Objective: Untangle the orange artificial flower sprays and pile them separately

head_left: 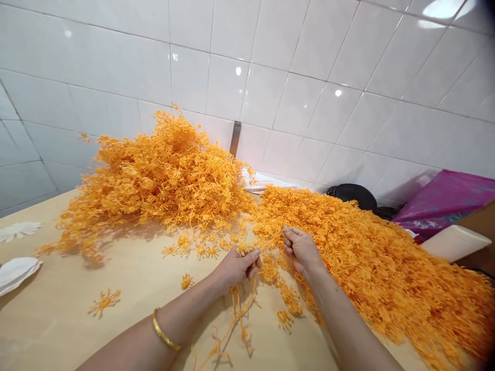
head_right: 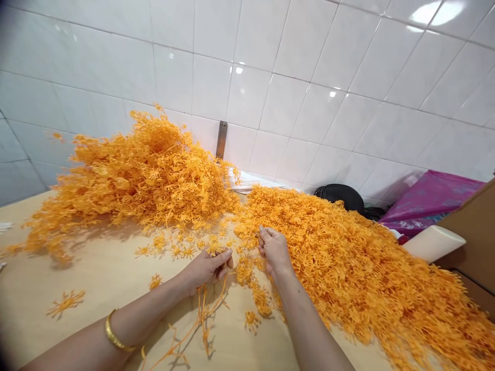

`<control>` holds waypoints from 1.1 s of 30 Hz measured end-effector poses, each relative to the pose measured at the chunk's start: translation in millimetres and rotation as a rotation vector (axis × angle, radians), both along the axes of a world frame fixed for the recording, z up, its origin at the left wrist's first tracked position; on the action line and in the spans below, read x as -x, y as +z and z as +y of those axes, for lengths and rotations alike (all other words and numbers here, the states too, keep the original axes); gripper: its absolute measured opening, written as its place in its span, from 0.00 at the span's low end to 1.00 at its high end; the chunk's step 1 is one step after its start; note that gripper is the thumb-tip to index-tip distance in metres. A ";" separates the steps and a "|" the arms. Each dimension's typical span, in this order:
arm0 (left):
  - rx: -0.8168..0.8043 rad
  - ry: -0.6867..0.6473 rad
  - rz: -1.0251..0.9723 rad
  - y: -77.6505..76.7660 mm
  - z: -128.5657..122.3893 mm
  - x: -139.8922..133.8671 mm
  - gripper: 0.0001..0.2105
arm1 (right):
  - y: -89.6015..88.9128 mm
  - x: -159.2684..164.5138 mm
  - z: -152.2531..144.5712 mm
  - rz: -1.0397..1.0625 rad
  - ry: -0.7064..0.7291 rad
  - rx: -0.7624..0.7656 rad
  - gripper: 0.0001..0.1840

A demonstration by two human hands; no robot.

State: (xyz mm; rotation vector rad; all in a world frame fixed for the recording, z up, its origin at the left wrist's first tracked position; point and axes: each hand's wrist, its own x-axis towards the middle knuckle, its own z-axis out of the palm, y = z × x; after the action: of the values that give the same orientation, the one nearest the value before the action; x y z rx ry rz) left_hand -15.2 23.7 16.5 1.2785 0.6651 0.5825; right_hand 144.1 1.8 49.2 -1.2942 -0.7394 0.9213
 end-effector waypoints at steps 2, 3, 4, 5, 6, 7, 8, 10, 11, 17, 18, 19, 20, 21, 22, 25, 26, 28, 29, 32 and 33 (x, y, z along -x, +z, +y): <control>-0.010 -0.002 0.003 -0.5 0.3 -1.9 0.17 | 0.3 2.7 3.3 -0.036 -0.080 -0.050 0.17; -0.009 -0.003 0.001 -0.6 0.5 -2.6 0.17 | -0.6 5.8 6.0 -0.050 -0.118 -0.073 0.18; -0.004 -0.004 0.000 -0.5 0.7 -2.8 0.17 | -1.8 9.0 9.3 -0.059 -0.153 -0.090 0.18; 0.002 -0.002 -0.001 -0.3 0.7 -2.6 0.17 | -2.8 11.3 13.0 -0.065 -0.184 -0.100 0.19; 0.009 0.003 0.003 0.1 0.6 -2.0 0.17 | -3.1 11.7 16.6 -0.066 -0.214 -0.104 0.19; 0.015 0.008 0.010 0.7 0.4 -0.9 0.17 | -2.0 9.5 19.7 -0.065 -0.248 -0.104 0.18; 0.017 0.010 0.018 1.2 0.0 0.4 0.17 | 0.9 4.3 21.8 -0.063 -0.294 -0.104 0.16; 0.011 0.011 0.030 1.5 -1.1 3.0 0.17 | 12.6 -14.3 22.2 -0.054 -0.407 -0.103 0.13; 0.003 0.011 0.034 1.2 -1.6 3.8 0.17 | 20.7 -25.8 20.3 -0.047 -0.462 -0.101 0.13; -0.087 -0.038 0.062 -4.9 -0.7 2.1 0.18 | 53.2 -53.9 -4.2 0.014 -0.355 -0.023 0.05; -0.095 -0.059 0.075 -5.1 -0.2 2.0 0.19 | 51.2 -49.5 -6.2 0.037 -0.305 -0.001 0.06; -0.097 -0.077 0.091 -5.0 0.3 2.3 0.20 | 47.6 -44.2 -7.1 0.058 -0.257 0.019 0.08; -0.093 -0.095 0.106 -4.4 0.7 2.9 0.20 | 42.8 -38.8 -7.2 0.080 -0.207 0.039 0.08; -0.085 -0.108 0.122 -3.5 1.0 3.6 0.21 | 37.5 -34.0 -6.8 0.100 -0.158 0.057 0.08; -0.077 -0.118 0.137 -2.4 1.1 4.4 0.21 | 32.4 -30.3 -6.3 0.114 -0.114 0.071 0.07; -0.063 -0.141 0.163 0.2 0.9 6.2 0.21 | 20.7 -26.0 -5.7 0.132 -0.025 0.092 0.08; -0.064 -0.148 0.168 0.5 0.8 6.5 0.21 | 18.4 -26.1 -6.1 0.129 -0.011 0.098 0.09; -0.073 -0.156 0.176 0.5 0.8 6.5 0.22 | 15.8 -26.7 -7.6 0.105 0.019 0.129 0.11; -0.076 -0.157 0.183 0.1 0.8 6.2 0.22 | 15.0 -26.6 -8.4 0.084 0.043 0.151 0.12; -0.088 -0.156 0.198 -1.1 0.9 5.3 0.21 | 12.5 -23.9 -9.7 0.013 0.203 0.207 0.17; -0.098 -0.157 0.195 -1.3 0.9 5.0 0.21 | 11.5 -22.5 -9.4 -0.008 0.262 0.207 0.18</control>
State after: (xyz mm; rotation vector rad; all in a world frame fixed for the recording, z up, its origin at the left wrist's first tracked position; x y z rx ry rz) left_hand -20.2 24.6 15.2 1.4773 0.6960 0.3680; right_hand 166.6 -7.6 60.7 -1.4028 -0.8503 1.2304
